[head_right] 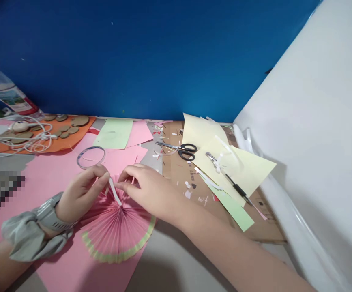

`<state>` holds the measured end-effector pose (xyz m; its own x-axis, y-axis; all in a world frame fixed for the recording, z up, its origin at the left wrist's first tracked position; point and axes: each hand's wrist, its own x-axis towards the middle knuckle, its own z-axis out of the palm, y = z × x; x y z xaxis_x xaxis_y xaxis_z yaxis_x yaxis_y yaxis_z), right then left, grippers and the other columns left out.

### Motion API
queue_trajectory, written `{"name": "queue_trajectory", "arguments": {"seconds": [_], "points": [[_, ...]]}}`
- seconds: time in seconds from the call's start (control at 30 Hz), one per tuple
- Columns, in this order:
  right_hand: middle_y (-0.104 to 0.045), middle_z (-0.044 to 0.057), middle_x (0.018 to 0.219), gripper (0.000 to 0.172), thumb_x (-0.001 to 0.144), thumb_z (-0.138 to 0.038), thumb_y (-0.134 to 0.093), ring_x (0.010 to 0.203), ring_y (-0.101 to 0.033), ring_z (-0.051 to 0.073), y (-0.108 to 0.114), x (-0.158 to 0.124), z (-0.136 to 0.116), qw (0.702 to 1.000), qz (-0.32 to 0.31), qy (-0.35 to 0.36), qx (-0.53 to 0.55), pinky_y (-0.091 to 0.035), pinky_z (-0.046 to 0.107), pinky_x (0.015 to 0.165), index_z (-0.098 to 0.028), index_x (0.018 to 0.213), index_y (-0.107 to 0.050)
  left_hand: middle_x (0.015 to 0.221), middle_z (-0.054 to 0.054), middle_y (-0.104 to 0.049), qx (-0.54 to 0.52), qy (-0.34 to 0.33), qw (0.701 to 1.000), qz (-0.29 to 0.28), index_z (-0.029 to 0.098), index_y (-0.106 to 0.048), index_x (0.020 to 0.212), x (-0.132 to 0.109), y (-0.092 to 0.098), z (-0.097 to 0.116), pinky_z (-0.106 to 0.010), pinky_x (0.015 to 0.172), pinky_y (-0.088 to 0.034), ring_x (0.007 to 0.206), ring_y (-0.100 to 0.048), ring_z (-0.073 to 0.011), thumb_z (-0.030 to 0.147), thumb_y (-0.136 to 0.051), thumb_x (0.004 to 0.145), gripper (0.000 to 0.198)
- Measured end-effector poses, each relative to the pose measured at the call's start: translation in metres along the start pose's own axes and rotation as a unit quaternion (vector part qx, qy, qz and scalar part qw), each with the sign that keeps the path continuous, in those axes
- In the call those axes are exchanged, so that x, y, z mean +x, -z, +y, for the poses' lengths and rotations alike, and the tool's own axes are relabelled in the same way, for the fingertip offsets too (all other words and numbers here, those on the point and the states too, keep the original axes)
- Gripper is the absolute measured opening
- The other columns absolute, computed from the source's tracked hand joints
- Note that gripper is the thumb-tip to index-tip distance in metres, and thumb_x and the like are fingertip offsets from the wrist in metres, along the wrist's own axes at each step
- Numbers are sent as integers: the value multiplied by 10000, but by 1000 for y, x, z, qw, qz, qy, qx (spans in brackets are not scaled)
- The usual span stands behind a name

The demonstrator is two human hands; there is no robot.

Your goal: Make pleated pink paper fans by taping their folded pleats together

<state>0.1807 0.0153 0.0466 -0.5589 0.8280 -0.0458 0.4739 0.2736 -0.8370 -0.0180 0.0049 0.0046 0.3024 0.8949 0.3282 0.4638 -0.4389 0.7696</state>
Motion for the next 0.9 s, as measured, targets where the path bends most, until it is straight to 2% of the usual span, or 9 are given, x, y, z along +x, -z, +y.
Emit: {"name": "queue_trajectory", "arguments": {"seconds": [0.13, 0.27, 0.4, 0.47, 0.67, 0.9], "points": [[-519, -41, 696, 278, 926, -310, -356, 650, -471, 95, 2, -2, -3, 999, -20, -11, -34, -311, 233, 575, -197, 703, -478, 620, 32, -474, 13, 7, 1000, -10, 179, -450, 702, 1, 0, 1, -246, 583, -383, 570, -447, -95, 198, -430, 892, 192], [-528, -31, 712, 264, 929, -320, -360, 685, -472, 106, 1, 0, -1, 993, -12, 28, -112, -299, 245, 609, -191, 724, -465, 614, 32, -469, 8, 14, 999, -36, 179, -442, 688, 0, -1, 1, -247, 582, -383, 568, -445, -96, 195, -424, 890, 204], [-539, 7, 765, 252, 914, -347, -411, 742, -476, 139, 0, 2, 1, 959, 11, 95, -266, -286, 291, 688, -173, 752, -496, 622, 32, -451, 19, 19, 999, -45, 179, -432, 679, 0, -1, 0, -244, 579, -375, 574, -426, -96, 204, -427, 886, 208], [-533, 14, 774, 272, 928, -353, -379, 742, -474, 144, -1, 3, 3, 947, 6, 118, -299, -281, 298, 687, -173, 766, -502, 616, 36, -441, 19, 22, 999, -41, 179, -427, 679, 1, -2, 0, -240, 571, -371, 565, -417, -94, 209, -423, 887, 211], [-532, 5, 773, 242, 947, -275, -345, 755, -477, 129, -6, 4, 7, 965, -25, 147, -217, -312, 275, 707, -174, 768, -474, 617, 32, -462, 6, 26, 998, -62, 169, -462, 696, 1, -2, 1, -228, 563, -381, 558, -430, -87, 222, -422, 887, 202], [-465, -29, 696, 244, 923, -229, -384, 673, -433, 102, -10, 4, 9, 986, -69, 124, -90, -319, 238, 634, -183, 685, -410, 594, 37, -480, -49, 63, 995, -68, 166, -478, 695, 1, -1, 1, -213, 523, -393, 516, -458, -76, 267, -413, 899, 237]]}}
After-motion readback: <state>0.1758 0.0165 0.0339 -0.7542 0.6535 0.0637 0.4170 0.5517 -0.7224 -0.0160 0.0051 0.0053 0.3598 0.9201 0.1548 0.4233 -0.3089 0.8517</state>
